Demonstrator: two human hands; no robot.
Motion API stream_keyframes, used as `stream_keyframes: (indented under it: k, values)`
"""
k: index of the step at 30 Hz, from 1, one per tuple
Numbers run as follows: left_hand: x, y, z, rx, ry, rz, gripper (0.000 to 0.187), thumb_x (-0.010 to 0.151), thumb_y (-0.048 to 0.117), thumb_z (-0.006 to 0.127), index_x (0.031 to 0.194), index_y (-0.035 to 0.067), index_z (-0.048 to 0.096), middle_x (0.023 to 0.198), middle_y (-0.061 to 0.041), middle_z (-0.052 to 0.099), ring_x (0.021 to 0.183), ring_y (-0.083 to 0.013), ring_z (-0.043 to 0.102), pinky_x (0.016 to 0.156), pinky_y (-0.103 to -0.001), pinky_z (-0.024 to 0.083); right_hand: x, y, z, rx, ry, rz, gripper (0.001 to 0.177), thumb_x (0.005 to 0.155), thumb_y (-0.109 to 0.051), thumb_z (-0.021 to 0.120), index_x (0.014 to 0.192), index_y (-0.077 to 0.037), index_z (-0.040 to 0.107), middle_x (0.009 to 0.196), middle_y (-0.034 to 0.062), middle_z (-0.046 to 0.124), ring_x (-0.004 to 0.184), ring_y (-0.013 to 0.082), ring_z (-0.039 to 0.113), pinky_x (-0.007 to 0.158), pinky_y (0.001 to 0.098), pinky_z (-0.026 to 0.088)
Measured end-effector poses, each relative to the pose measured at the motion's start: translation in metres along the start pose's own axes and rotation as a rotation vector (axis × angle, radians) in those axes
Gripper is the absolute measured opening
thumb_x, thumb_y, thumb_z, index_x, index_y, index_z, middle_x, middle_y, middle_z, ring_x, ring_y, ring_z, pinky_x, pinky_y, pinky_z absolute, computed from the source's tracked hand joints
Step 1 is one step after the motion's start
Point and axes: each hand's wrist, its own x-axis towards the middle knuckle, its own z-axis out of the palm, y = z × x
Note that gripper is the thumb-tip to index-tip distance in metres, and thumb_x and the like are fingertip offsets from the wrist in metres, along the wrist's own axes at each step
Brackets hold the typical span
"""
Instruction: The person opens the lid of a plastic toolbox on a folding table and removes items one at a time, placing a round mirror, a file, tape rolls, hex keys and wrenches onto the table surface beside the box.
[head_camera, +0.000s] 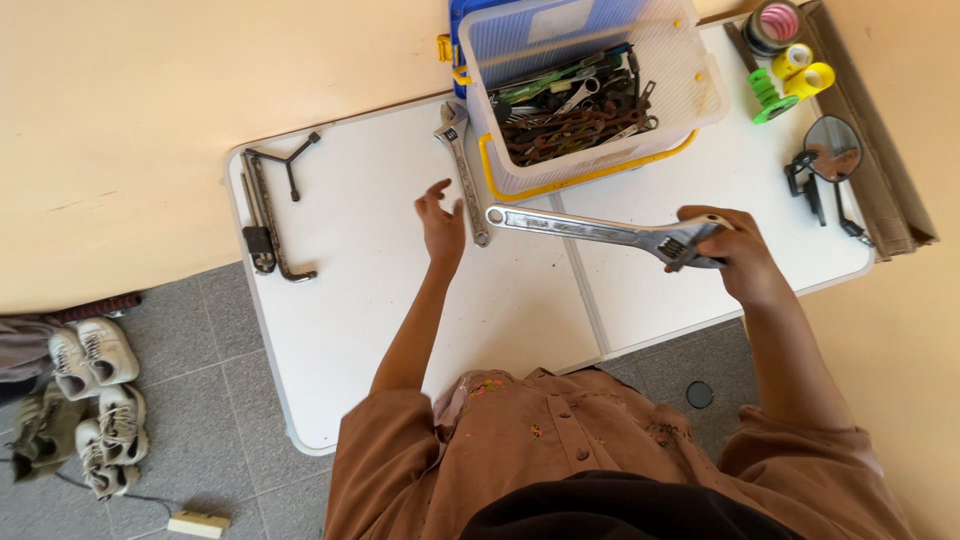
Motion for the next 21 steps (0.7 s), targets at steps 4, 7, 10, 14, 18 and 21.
stream_keyframes:
  k: [4,7,10,14,18,21]
  values:
    - [-0.027,0.054,-0.073,-0.218,0.152,0.365,0.033,0.108,0.026,0.065,0.137,0.012,0.059,0.135,-0.011,0.057,0.115,-0.0246,0.056,0.099,-0.038,0.048,0.035,-0.009,0.048,-0.232,-0.164,-0.022,0.047,0.083,-0.02,0.064,0.121,0.01,0.062,0.088,0.0144,0.069,0.077,0.0204,0.066,0.073,0.0312,0.054]
    - [-0.048,0.093,-0.117,-0.017,-0.068,0.919,0.059,0.089,0.045,0.073,0.13,0.008,0.054,0.124,-0.012,0.061,0.118,-0.0304,0.055,0.097,-0.045,0.045,0.065,-0.017,0.091,-0.453,-0.316,-0.059,0.036,0.086,-0.024,0.068,0.108,0.004,0.069,0.081,0.0096,0.064,0.073,0.0154,0.055,0.064,0.0298,0.044]
    - [-0.069,0.111,-0.121,0.254,-0.392,0.747,0.059,0.087,0.045,0.076,0.133,0.009,0.063,0.093,-0.009,0.067,0.089,-0.0241,0.065,0.082,-0.038,0.053,0.087,-0.022,0.138,-0.568,-0.388,-0.154,0.034,0.083,-0.021,0.07,0.108,0.001,0.068,0.083,0.0049,0.065,0.072,0.0123,0.054,0.06,0.0284,0.043]
    - [-0.071,0.086,-0.126,0.102,-0.47,0.401,0.031,0.102,0.036,0.066,0.118,0.01,0.063,0.091,-0.004,0.072,0.075,-0.0186,0.068,0.066,-0.033,0.053,0.105,-0.028,0.185,-0.665,-0.447,-0.124,0.025,0.09,-0.022,0.071,0.098,0.002,0.07,0.08,0.0073,0.062,0.07,0.0137,0.054,0.061,0.0304,0.044]
    - [-0.082,0.04,-0.12,-0.269,-0.492,0.065,0.024,0.104,0.03,0.061,0.112,0.007,0.059,0.081,-0.003,0.066,0.067,-0.0123,0.062,0.06,-0.029,0.05,0.12,-0.032,0.202,-0.419,-0.436,-0.108,0.026,0.1,-0.023,0.061,0.118,-0.006,0.068,0.086,-0.0013,0.062,0.072,0.0063,0.059,0.066,0.0274,0.058]
    - [-0.08,0.009,-0.105,-0.443,-0.378,-0.066,0.023,0.107,0.029,0.055,0.111,0.007,0.056,0.082,-0.003,0.063,0.067,-0.0107,0.06,0.057,-0.028,0.048,0.117,-0.035,0.192,-0.3,-0.435,-0.083,0.03,0.103,-0.021,0.056,0.129,-0.009,0.065,0.085,-0.0022,0.052,0.071,0.0051,0.053,0.069,0.0284,0.061]
